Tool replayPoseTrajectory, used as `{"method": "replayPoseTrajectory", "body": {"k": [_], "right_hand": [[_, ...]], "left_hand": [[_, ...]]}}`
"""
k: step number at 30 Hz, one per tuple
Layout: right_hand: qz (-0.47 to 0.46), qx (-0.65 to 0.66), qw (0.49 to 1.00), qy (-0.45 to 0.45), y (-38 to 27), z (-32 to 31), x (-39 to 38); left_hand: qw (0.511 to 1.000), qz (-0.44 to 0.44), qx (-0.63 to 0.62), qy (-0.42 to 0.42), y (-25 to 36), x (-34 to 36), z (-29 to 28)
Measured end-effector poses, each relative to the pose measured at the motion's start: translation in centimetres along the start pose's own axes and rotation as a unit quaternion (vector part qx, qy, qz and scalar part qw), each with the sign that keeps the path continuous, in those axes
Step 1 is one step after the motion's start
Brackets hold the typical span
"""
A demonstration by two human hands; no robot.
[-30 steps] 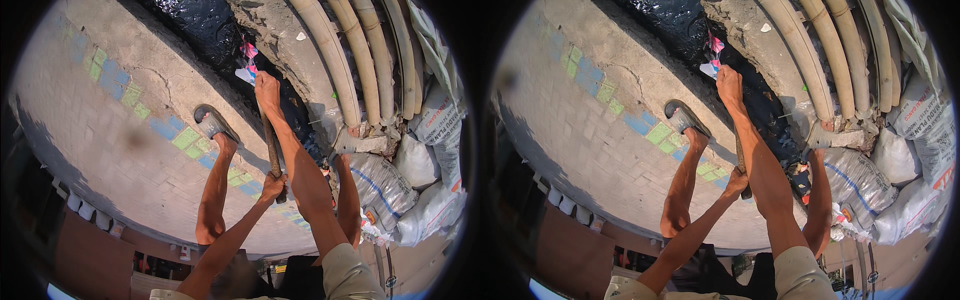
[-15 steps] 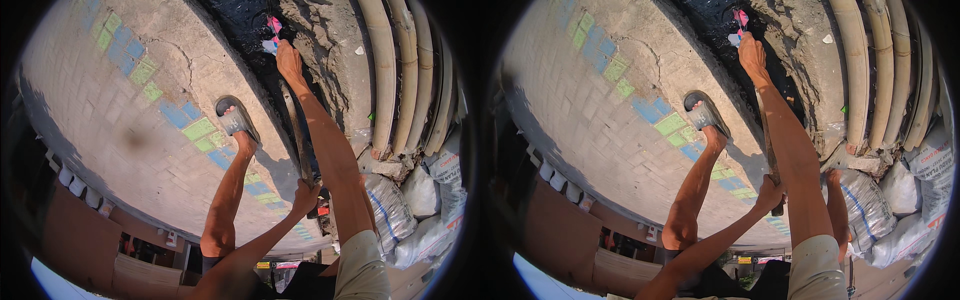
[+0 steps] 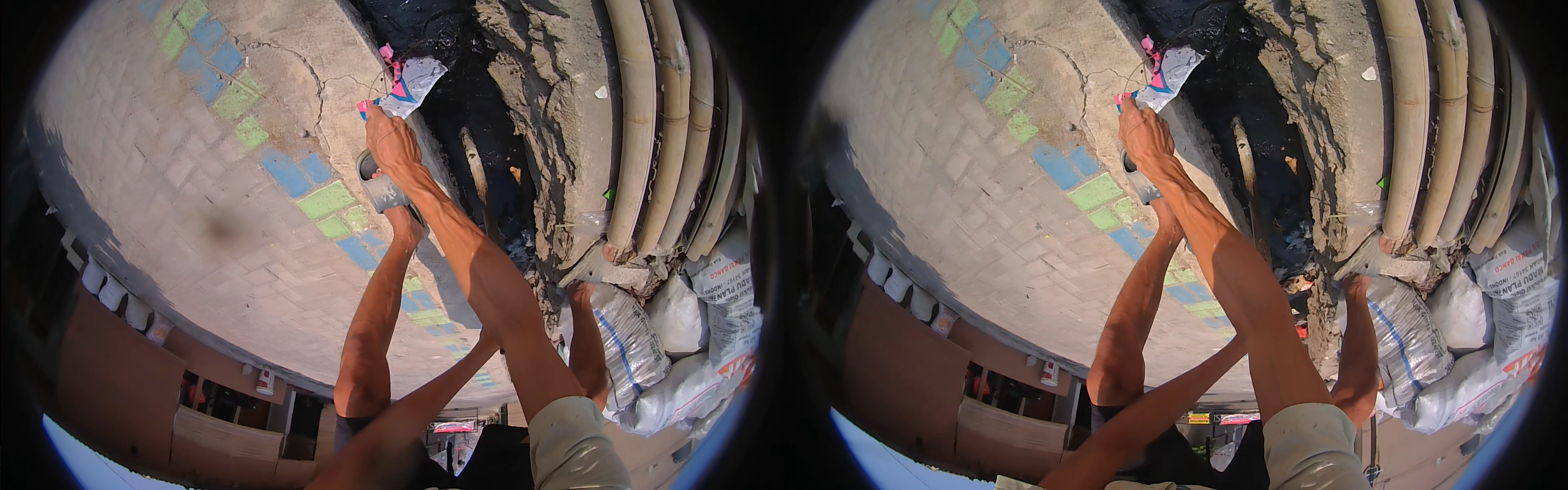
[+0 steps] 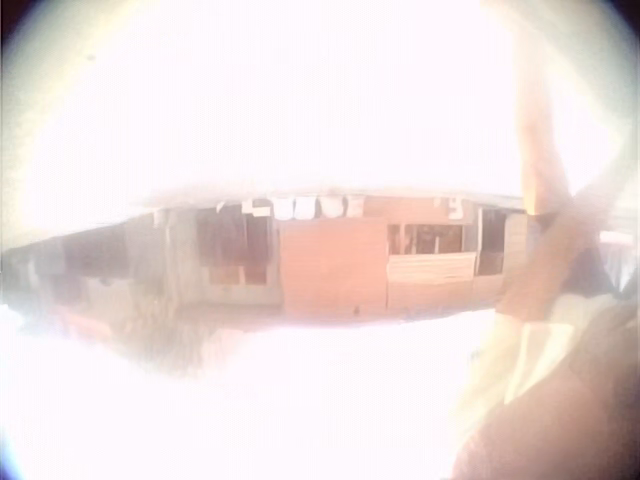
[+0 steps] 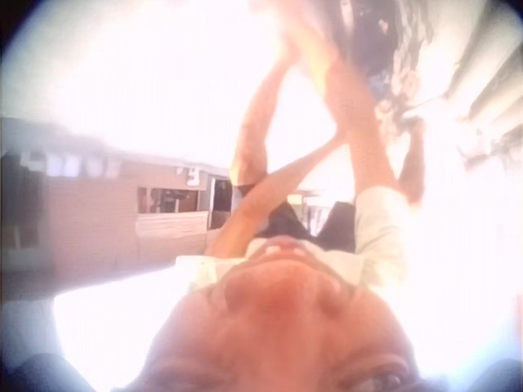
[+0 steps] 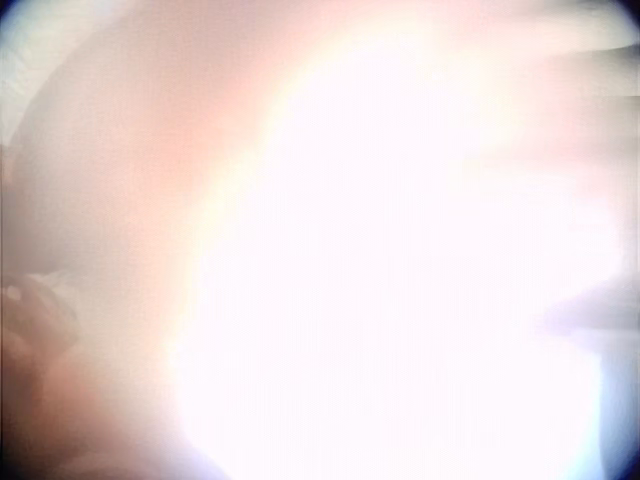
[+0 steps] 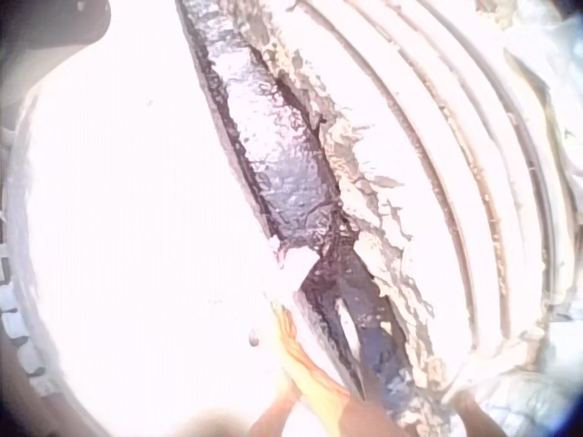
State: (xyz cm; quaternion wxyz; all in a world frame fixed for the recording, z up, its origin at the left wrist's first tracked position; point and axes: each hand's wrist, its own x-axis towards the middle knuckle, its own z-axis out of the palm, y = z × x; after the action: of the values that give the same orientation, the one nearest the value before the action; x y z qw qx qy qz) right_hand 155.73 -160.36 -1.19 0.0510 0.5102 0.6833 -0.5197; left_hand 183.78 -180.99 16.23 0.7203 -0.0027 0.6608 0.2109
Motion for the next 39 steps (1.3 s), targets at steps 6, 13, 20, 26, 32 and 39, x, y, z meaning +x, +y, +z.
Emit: {"method": "replayPoseTrajectory", "body": {"k": [6, 13, 20, 26, 32, 39], "right_hand": [[0.075, 0.002, 0.995, 0.070, 2.1, -5.7, -12.2], [0.127, 0.023, 0.988, 0.087, 3.2, -20.9, -22.7], [0.088, 0.007, 0.990, 0.113, -0.2, -29.2, -30.7], [0.133, -0.018, 0.987, 0.087, -7.4, -38.7, -34.8], [0.070, 0.023, 0.991, 0.112, -12.5, -45.4, -38.9], [0.042, 0.116, 0.982, 0.142, -15.7, -61.9, -43.4]], "left_hand": [[0.997, 0.068, 0.029, -0.037, -9.2, 1.4, 2.2], [0.984, -0.152, -0.085, 0.035, 1.0, -2.9, 0.6], [0.967, -0.168, -0.180, 0.068, 0.1, -6.3, -0.9], [0.973, -0.196, -0.104, 0.066, 0.5, -6.8, -0.5], [0.985, -0.128, -0.093, 0.074, -2.4, -6.0, -1.9], [0.990, -0.101, -0.047, 0.086, -0.4, -6.8, -2.1]]}}
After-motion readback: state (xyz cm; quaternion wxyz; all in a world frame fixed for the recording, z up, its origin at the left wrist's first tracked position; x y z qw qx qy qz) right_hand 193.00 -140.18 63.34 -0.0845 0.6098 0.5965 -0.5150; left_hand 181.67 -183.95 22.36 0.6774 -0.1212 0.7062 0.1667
